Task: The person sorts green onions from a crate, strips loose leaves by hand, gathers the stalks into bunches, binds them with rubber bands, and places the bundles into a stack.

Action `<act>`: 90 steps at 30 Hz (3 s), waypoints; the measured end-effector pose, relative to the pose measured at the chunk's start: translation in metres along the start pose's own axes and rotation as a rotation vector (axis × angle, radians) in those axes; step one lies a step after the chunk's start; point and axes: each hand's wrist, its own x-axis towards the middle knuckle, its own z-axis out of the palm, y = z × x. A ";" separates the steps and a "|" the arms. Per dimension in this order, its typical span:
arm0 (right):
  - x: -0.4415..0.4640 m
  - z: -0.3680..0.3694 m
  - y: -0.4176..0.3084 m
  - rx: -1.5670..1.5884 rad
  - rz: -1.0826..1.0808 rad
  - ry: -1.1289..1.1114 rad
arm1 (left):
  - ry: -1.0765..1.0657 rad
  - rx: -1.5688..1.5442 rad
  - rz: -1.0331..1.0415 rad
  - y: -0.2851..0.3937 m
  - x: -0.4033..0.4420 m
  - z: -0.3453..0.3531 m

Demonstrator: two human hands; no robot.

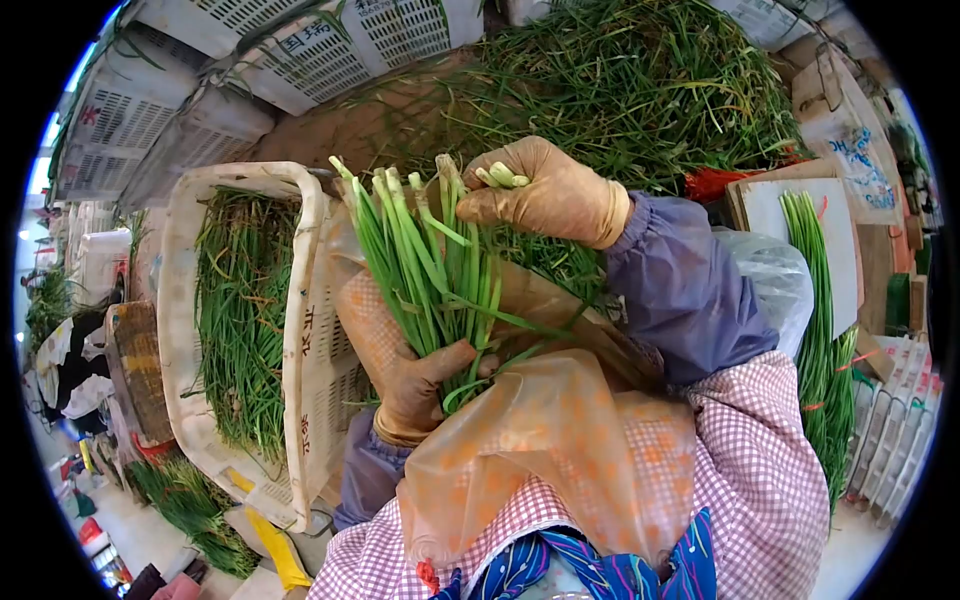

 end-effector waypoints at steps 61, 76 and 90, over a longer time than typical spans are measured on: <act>-0.051 -0.007 0.037 -0.866 -0.171 0.493 | 0.014 0.083 0.097 -0.013 0.007 -0.021; -0.053 0.006 0.026 0.612 0.137 0.139 | 0.080 -0.131 -0.062 -0.009 0.003 -0.020; -0.057 -0.156 0.084 -0.133 -0.412 1.102 | -0.030 -0.104 0.017 -0.010 0.004 -0.011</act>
